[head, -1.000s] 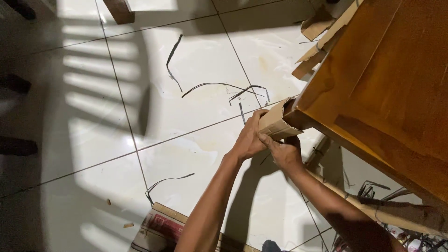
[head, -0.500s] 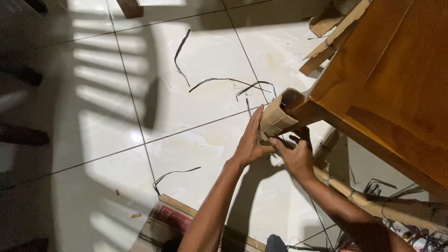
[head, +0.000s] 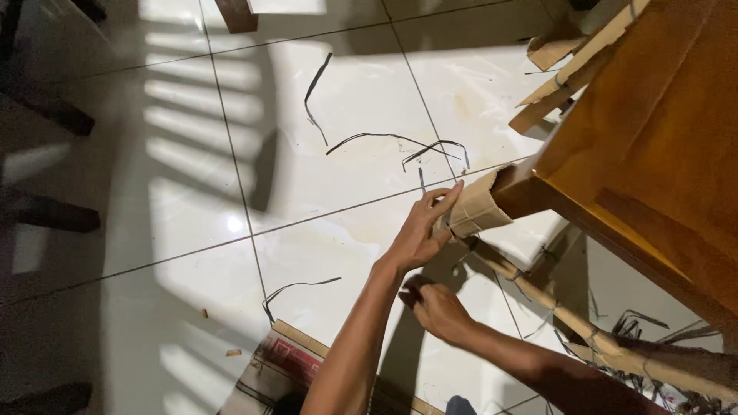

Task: Wrapping wooden chair legs with protective cardboard and securing them with plastic ties

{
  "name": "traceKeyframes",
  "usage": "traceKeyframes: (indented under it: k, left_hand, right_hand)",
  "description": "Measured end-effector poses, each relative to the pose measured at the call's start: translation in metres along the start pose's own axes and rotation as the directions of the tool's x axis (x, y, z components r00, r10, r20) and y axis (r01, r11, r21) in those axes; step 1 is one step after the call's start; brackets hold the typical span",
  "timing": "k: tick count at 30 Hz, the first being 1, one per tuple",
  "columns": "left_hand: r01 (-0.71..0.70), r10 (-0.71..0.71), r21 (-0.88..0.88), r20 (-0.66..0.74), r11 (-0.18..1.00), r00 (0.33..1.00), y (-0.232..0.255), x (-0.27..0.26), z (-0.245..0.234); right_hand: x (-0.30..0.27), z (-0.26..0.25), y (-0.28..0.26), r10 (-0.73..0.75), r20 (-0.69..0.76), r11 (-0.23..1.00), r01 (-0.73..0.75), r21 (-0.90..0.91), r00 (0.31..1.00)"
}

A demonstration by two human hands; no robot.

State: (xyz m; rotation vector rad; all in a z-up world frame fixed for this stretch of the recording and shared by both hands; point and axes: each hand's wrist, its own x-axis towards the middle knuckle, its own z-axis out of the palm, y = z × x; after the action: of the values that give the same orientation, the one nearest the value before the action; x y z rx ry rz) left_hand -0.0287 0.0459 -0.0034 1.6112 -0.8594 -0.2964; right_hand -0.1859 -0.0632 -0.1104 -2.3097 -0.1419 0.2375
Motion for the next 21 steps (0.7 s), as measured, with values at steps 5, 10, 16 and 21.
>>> traceKeyframes:
  k: [5,10,16,21]
  left_hand:
    - [-0.032,0.018,-0.162,-0.084,0.986,0.996,-0.005,-0.001,-0.007]
    - [0.008,-0.068,-0.368,-0.150,0.930,0.986,-0.025,0.009,-0.007]
    - [0.317,-0.350,-0.149,-0.336,0.937,0.874,-0.100,0.039,-0.027]
    - [0.460,-0.406,0.291,-0.228,0.839,0.885,-0.126,0.059,-0.034]
  right_hand:
    - [0.046,0.004,0.000,0.126,-0.090,0.991,-0.122,0.050,0.988]
    - [0.107,0.000,-0.004,0.305,-0.219,0.951,-0.283,0.128,0.927]
    - [0.147,-0.004,-0.001,0.497,-0.338,0.868,-0.453,0.205,0.800]
    - [0.145,-0.010,-0.018,0.490,-0.299,0.857,-0.389,0.339,0.819]
